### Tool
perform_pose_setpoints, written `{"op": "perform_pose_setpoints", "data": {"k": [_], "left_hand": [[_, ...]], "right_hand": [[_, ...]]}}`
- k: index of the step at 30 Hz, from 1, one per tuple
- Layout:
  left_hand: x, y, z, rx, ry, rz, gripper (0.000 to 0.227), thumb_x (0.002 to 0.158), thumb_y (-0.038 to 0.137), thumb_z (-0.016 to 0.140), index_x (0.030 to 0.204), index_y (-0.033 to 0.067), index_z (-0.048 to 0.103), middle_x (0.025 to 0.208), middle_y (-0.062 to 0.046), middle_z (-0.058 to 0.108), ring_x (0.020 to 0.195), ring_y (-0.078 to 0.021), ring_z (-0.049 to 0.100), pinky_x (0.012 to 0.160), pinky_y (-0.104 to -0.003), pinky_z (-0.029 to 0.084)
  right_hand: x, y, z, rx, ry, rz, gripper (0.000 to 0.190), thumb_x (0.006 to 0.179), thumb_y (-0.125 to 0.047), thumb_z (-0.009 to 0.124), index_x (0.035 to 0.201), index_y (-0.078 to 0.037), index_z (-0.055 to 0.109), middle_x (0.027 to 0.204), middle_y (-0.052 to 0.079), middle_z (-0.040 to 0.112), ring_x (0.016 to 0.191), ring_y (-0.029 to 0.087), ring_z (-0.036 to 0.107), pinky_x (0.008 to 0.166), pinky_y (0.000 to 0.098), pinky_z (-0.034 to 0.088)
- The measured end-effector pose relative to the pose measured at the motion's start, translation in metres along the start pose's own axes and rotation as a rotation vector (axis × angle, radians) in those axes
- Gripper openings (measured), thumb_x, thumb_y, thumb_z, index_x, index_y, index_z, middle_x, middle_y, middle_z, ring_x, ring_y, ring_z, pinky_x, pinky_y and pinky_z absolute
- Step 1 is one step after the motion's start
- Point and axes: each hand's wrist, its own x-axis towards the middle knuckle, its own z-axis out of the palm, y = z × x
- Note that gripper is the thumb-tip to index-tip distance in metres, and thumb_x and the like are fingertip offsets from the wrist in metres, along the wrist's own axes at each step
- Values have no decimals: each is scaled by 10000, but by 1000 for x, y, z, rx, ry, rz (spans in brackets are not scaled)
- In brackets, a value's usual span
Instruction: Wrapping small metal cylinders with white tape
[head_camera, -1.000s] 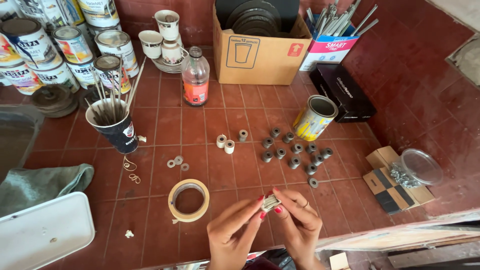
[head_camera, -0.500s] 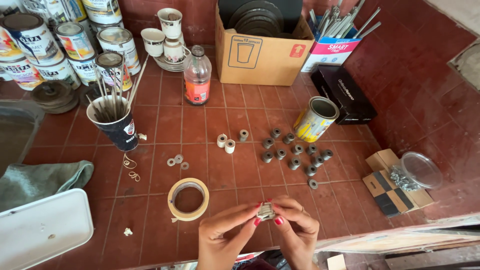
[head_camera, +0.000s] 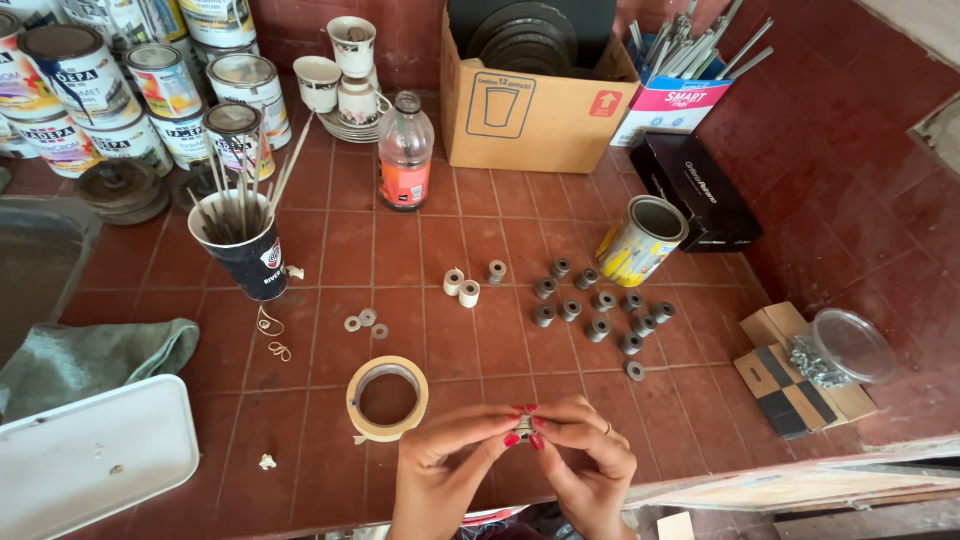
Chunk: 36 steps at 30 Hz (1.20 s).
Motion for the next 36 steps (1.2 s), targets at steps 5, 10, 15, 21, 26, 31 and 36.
{"op": "perform_pose_setpoints", "data": {"k": [5,10,15,21,26,31,36], "left_hand": [[5,11,-6,245,-24,191,162,922,-21,666,985,49,798,1046,-123,803,939,-204,804,842,-277,686],[-2,-4,-15,259,24,151,237,910,33,712,1144,1,732,1054,-116,817,930,-172,816,900,-280,689],[2,-30,-22,-248,83,-442,426,829,11,783,1251,-39,747,1182,-168,821,1074,-194,766,986,-312,612],[2,-58,-43,-318,-4,-384,454,794,-55,818,1239,-52,729,1144,-175,805,967,-202,769,912,-326,647],[22,-43,-69,-229,-144,-549,406,711,-65,884,1104,-50,781,973,-164,836,875,-202,801,826,-316,691],[31,-60,-87,-227,-169,-686,416,661,-25,919,1058,-64,801,968,-160,844,877,-217,802,796,-327,682],[39,-62,-98,-269,-256,-801,248,709,-54,891,943,-76,812,863,-157,819,723,-181,741,680,-262,614]], "right_hand": [[-1,2,8,-35,-28,7,105,883,-42,743,988,-30,747,1028,157,777,841,223,739,843,358,564],[-27,17,17,205,38,128,431,878,111,711,1257,51,516,1116,267,742,1118,281,723,1009,367,605],[-24,25,37,-74,95,-165,651,806,131,765,1303,-52,388,978,207,772,1009,365,733,952,400,627],[-9,17,34,-241,-54,67,527,857,-113,792,1315,34,578,1290,202,630,1242,303,606,924,330,639],[38,-3,29,-154,-532,105,360,915,-44,735,1267,-20,666,1318,158,679,1254,335,649,1078,444,531],[42,-1,38,-109,-603,147,278,928,-92,727,1182,16,690,1212,162,731,1192,334,698,1022,430,585],[43,0,45,-117,-616,186,371,881,-182,789,1195,-9,693,1206,158,745,1132,290,743,984,389,610]]}}
